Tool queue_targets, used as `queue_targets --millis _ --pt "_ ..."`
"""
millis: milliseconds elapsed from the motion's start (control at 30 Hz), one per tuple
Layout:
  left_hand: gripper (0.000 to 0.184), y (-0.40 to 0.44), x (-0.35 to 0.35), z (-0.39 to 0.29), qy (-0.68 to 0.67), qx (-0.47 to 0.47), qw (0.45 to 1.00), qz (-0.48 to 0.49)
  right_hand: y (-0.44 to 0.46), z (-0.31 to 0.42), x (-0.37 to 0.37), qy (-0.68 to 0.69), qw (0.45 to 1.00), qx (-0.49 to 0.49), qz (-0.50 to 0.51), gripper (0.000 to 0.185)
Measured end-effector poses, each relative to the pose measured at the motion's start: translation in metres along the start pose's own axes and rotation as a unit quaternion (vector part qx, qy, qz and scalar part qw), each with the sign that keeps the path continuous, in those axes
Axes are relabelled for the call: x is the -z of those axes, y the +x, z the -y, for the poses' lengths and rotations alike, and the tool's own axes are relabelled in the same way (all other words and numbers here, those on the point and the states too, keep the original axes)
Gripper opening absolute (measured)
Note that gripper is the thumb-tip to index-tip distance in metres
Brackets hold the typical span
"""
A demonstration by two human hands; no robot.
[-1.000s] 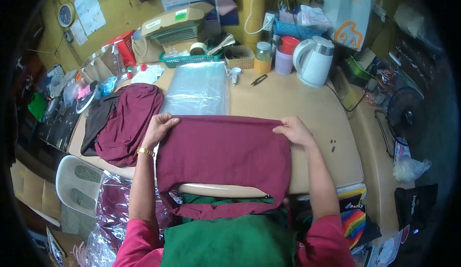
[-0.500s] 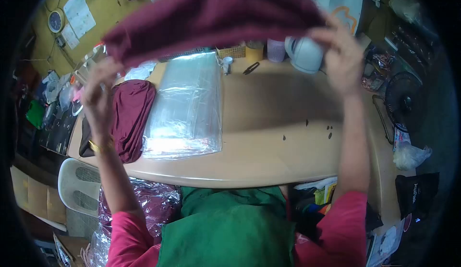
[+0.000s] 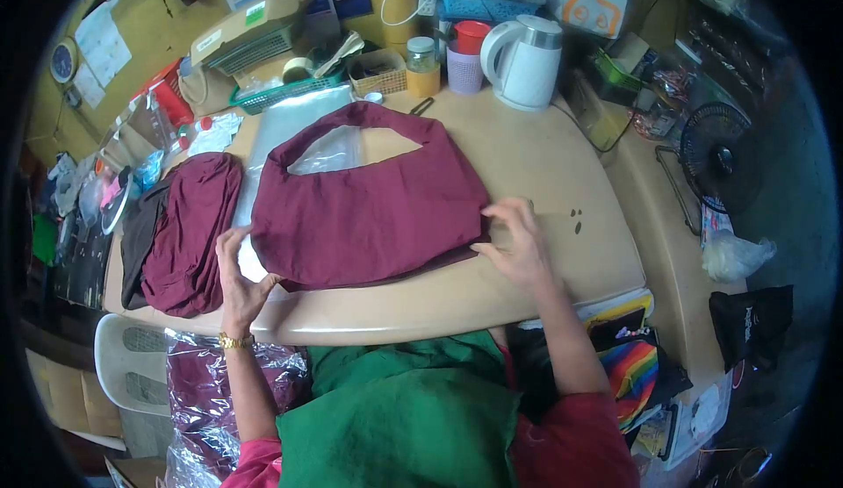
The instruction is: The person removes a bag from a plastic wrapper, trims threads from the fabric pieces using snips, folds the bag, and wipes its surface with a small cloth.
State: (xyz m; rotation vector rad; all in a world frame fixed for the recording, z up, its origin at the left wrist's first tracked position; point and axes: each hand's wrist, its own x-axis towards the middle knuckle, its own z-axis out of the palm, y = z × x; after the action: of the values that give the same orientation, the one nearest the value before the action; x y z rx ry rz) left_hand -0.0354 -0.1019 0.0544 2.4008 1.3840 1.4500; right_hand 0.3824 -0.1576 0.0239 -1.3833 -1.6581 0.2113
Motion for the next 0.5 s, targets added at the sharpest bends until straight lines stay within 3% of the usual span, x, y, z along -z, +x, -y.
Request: queue_targets --millis 33,67,100,133,200,233,267,333,367,400,467,500 --pt "0.066 0.004 -0.001 0.005 0.000 -0.001 1.000 0.001 0.004 -0.009 -0.008 -0.029 0.998 0.062 0.000 0.024" --pt "0.050 0.005 0.000 0.013 -0.003 -0.023 0.998 0.064 0.008 -0.014 -0.014 -0.059 0.991 0.124 0.002 0.022" --pt "0.035 0.006 0.000 0.021 -0.007 -0.047 0.991 0.127 0.013 -0.008 -0.014 -0.051 0.994 0.092 0.011 0.012" --pt "0.035 0.005 0.001 0.027 -0.008 -0.048 0.991 0.127 0.020 -0.010 -0.016 -0.053 0.994 0.092 0.010 0.012" --pt "0.014 0.000 -0.001 0.035 -0.138 0.097 0.980 0.101 0.029 -0.019 -0.021 0.172 0.984 -0.003 -0.039 0.005" --pt "0.012 -0.002 -0.008 0.036 -0.179 0.071 0.980 0.047 0.028 -0.025 -0.020 0.136 0.990 -0.021 -0.038 0.018" --pt "0.012 -0.006 -0.011 0.037 -0.180 0.070 0.980 0.048 0.027 -0.028 -0.023 0.134 0.990 -0.021 -0.040 0.018" --pt "0.009 -0.009 -0.017 0.026 -0.254 0.260 0.931 0.032 0.025 -0.024 -0.034 0.144 0.979 -0.132 -0.066 0.015" --pt "0.009 -0.011 -0.022 0.029 -0.173 0.208 0.962 0.029 0.025 -0.019 -0.041 0.124 0.984 -0.057 -0.111 0.021" --pt "0.006 -0.014 -0.024 0.032 -0.091 0.153 0.984 0.020 0.024 -0.016 -0.043 0.132 0.984 -0.056 -0.106 0.021" --pt "0.005 -0.009 -0.026 0.022 0.046 0.043 0.997 -0.039 0.022 -0.018 -0.044 -0.031 0.990 -0.006 -0.135 0.020" --pt "0.005 -0.002 -0.025 0.009 0.080 0.019 0.994 -0.069 0.021 -0.024 -0.042 0.065 0.989 -0.101 -0.081 0.017"
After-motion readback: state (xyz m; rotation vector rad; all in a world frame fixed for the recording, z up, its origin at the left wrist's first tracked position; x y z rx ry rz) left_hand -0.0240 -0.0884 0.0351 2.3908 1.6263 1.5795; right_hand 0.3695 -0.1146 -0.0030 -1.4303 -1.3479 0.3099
